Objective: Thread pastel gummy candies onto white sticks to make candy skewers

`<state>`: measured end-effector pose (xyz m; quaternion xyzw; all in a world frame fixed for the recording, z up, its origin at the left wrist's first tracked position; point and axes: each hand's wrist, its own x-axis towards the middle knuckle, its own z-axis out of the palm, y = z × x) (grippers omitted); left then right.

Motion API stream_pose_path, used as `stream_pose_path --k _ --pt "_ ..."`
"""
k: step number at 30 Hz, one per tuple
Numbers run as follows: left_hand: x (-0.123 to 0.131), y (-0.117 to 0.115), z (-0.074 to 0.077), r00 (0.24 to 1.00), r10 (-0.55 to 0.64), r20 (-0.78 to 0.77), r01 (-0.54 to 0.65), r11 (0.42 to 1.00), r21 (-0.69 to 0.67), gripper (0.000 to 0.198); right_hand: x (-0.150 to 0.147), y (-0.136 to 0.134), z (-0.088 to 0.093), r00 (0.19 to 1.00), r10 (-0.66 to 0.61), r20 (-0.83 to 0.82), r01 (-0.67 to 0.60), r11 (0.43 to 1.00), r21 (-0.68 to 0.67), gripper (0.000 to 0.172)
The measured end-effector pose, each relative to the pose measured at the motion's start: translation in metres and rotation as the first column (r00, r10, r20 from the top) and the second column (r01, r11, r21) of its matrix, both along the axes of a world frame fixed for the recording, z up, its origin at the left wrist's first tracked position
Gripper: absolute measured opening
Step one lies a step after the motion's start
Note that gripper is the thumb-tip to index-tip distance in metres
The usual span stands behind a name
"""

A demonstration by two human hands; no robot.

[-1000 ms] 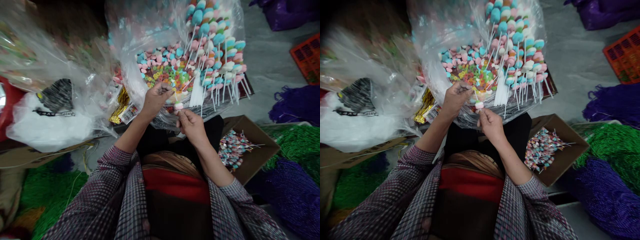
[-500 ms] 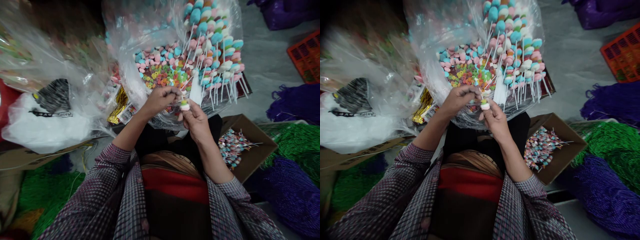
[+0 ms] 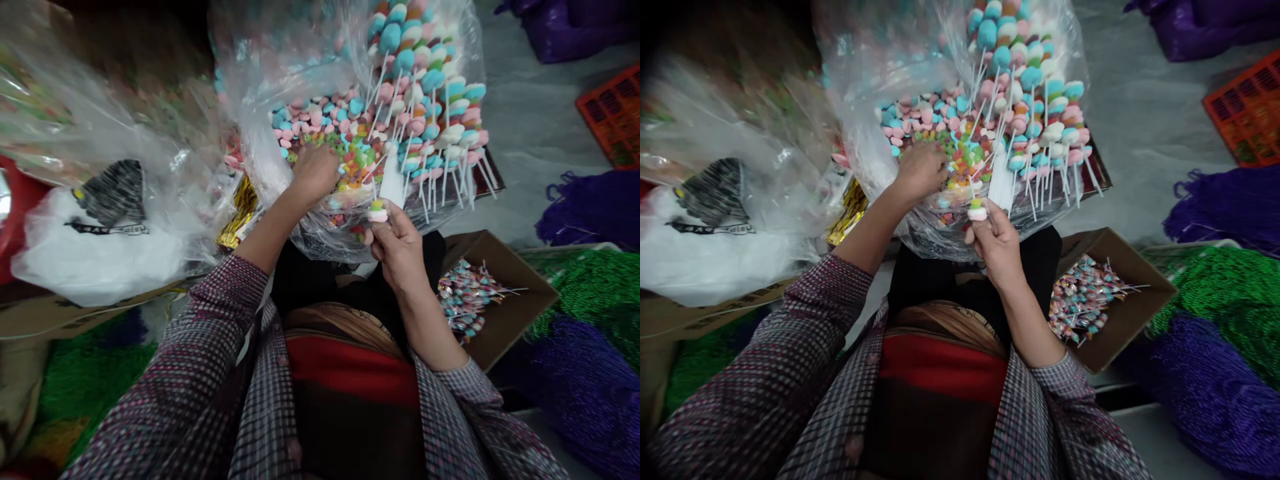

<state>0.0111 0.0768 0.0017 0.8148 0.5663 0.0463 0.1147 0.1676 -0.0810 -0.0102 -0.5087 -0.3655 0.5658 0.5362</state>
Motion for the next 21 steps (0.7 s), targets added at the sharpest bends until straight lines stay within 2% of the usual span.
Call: stream_pose_path --k 4,7,16,18,21 --pt "-0.019 -0.005 0.008 0.993 0.079 -0.085 -0.081 0.996 -0.025 0.036 0.000 -0.001 -0.001 1.000 -0.004 0.001 0.004 1.000 -0.008 0.048" --pt "-0.026 -0.006 0.009 0.991 0.118 -0.071 -0.118 0.993 0.005 0.038 0.000 -0.001 -0.002 1.000 0.001 0.000 -0.001 1.000 -0.014 0.049" --pt "-0.004 -0.004 -0.009 0.997 -0.014 0.075 0.006 0.995 0.104 0.032 -0.004 -0.001 -0.001 0.999 -0.004 -0.034 0.001 0.998 -0.061 0.052" --pt "-0.001 -0.007 -0.007 0.997 -0.042 0.060 0.036 0.994 0.101 0.033 -0.006 -0.002 0.001 0.999 -0.007 -0.046 0.004 0.996 -0.085 0.055" --pt "-0.001 -0.013 0.001 0.997 -0.076 0.016 0.076 0.997 0.009 0.049 -0.008 -0.005 0.001 0.999 0.004 -0.045 -0.009 0.994 -0.112 0.059"
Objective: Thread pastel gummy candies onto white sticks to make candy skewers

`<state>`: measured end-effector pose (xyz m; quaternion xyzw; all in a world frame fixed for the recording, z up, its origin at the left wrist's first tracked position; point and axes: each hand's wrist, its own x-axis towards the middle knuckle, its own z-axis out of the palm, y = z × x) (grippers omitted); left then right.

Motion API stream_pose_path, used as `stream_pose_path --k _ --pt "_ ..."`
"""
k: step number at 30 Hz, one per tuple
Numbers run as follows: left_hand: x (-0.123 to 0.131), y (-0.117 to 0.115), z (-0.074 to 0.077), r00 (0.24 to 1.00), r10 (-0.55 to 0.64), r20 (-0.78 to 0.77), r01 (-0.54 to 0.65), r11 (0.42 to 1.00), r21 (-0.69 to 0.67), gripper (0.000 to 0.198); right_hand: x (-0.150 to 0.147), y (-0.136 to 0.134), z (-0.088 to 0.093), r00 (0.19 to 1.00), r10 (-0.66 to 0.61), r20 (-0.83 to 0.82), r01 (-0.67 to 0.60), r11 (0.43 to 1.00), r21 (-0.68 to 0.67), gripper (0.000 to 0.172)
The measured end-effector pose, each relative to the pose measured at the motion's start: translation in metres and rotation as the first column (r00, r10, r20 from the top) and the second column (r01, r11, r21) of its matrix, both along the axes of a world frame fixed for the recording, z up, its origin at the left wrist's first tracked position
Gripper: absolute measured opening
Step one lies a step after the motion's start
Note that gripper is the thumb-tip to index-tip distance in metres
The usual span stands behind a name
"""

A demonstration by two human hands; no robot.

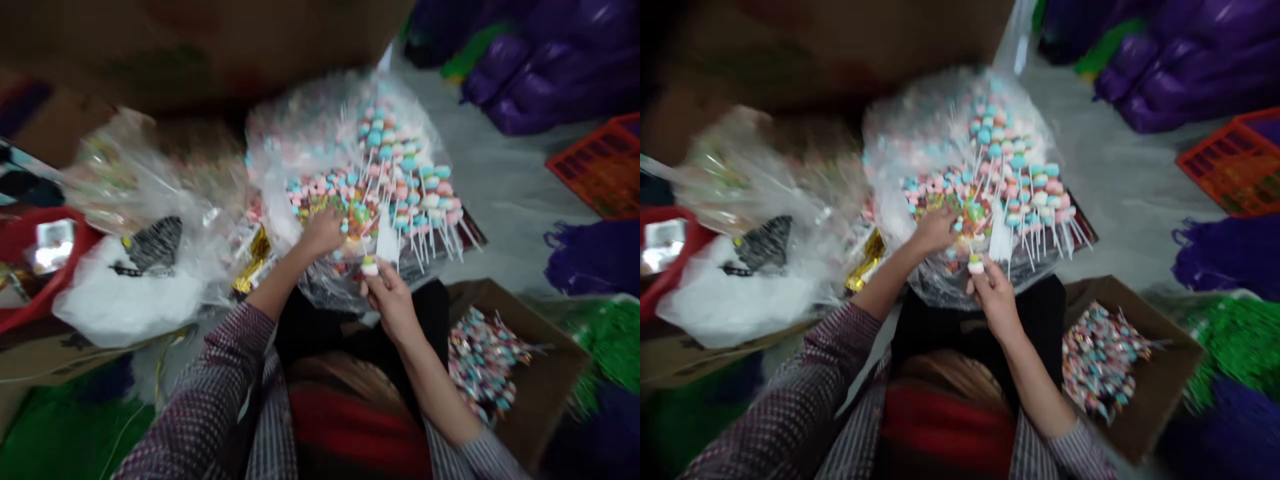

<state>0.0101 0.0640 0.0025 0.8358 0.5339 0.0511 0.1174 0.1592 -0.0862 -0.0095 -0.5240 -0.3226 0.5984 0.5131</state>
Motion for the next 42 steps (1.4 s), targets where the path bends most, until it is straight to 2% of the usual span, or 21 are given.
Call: stream_pose_path --k 3,9,11,16,22,28,34,42 --pt "-0.003 0.000 0.005 1.000 0.013 -0.028 -0.016 0.994 -0.113 0.052 -0.001 0.002 -0.007 1.000 -0.005 -0.007 0.005 1.000 -0.026 0.067" --pt "-0.006 0.010 0.001 0.996 0.039 -0.076 -0.043 0.997 -0.059 0.037 0.002 0.008 -0.024 0.999 -0.016 -0.050 0.015 1.000 -0.017 0.086" --pt "-0.005 0.012 -0.001 0.995 0.060 -0.086 -0.064 0.997 -0.048 0.038 0.003 0.007 -0.028 0.998 -0.027 -0.056 0.026 1.000 -0.015 0.091" --pt "0.000 0.012 -0.002 0.992 0.077 -0.104 -0.077 0.997 0.000 0.041 0.007 0.003 -0.034 0.997 -0.039 -0.061 0.038 0.999 -0.005 0.086" --pt "-0.001 0.012 -0.006 0.994 0.027 -0.106 -0.024 0.999 0.030 0.032 0.002 0.000 -0.027 0.998 -0.051 -0.038 0.051 0.999 0.000 0.084" --pt "-0.008 0.017 -0.011 0.997 0.025 -0.077 -0.021 0.999 0.046 0.031 -0.004 -0.001 -0.026 0.998 -0.021 -0.051 0.022 1.000 0.021 0.088" --pt "-0.014 0.010 -0.014 0.998 0.053 -0.038 -0.051 0.998 0.040 0.034 -0.001 0.002 -0.026 1.000 -0.022 -0.012 0.022 0.999 0.033 0.086" --pt "-0.006 0.013 -0.017 1.000 0.016 0.019 -0.017 0.998 0.053 0.037 -0.007 0.003 -0.034 1.000 -0.001 0.012 0.001 1.000 0.005 0.085"
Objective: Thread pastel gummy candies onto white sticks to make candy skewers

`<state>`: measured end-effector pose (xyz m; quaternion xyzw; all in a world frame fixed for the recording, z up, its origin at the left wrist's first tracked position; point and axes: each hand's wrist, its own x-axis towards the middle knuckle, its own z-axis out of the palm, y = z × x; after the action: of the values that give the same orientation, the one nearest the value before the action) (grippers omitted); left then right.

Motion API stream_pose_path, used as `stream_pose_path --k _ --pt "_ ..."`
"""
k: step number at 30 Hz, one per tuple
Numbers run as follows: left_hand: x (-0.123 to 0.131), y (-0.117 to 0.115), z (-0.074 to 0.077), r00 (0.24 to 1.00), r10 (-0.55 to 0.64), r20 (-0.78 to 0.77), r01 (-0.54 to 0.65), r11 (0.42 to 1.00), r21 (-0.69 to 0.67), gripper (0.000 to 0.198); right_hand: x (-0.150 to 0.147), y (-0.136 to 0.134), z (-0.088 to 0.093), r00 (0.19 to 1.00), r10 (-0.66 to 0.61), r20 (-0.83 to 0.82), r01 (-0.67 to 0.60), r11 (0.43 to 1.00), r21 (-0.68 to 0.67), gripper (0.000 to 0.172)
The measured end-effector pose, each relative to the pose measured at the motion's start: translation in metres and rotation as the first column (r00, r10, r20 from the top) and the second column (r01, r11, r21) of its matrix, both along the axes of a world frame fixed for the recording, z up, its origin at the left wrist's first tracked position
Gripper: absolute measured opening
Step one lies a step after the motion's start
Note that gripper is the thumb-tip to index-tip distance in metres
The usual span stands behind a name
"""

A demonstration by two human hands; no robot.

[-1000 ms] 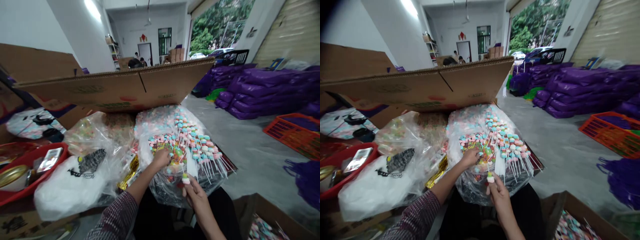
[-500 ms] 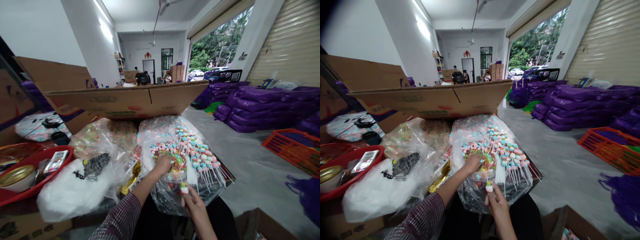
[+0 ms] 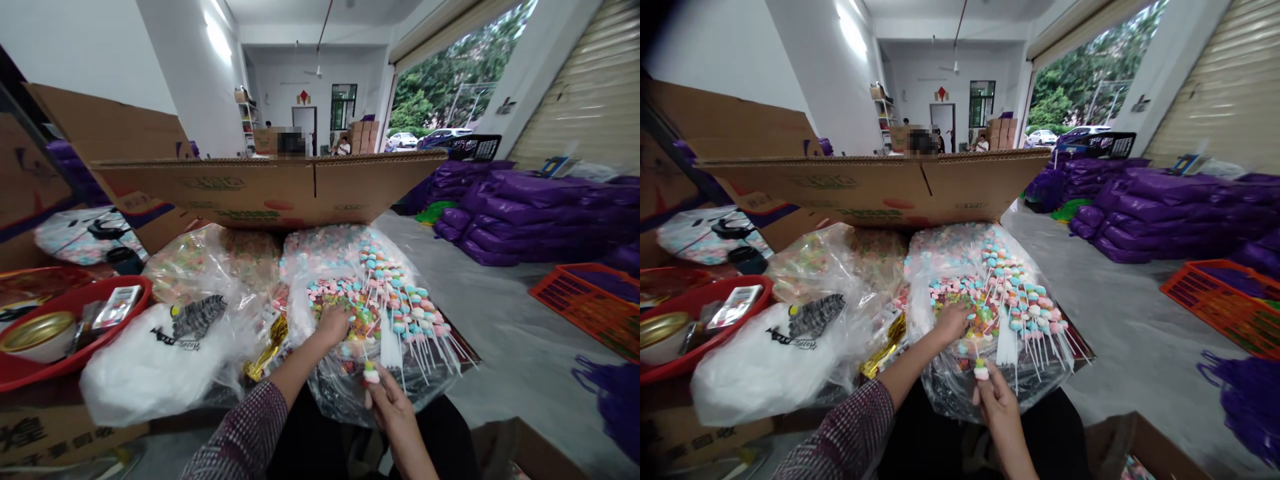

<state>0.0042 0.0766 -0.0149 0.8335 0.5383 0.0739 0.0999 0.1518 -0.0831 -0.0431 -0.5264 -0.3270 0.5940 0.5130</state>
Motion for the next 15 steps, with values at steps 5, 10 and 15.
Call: stream_pose_path --k 5,10,15 --pt "0.008 0.006 0.000 0.998 0.012 0.060 -0.012 1.000 0.003 0.037 0.000 -0.003 0.002 1.000 -0.011 0.007 0.011 1.000 -0.021 0.088" --pt "0.005 0.008 0.002 0.980 0.077 0.184 -0.072 0.997 -0.034 0.029 0.003 0.001 -0.004 1.000 -0.010 0.002 0.010 1.000 -0.018 0.084" --pt "-0.011 0.003 0.003 0.876 0.243 0.416 -0.196 0.968 -0.154 0.023 0.007 0.027 -0.004 0.998 -0.034 0.054 0.033 0.999 0.021 0.086"
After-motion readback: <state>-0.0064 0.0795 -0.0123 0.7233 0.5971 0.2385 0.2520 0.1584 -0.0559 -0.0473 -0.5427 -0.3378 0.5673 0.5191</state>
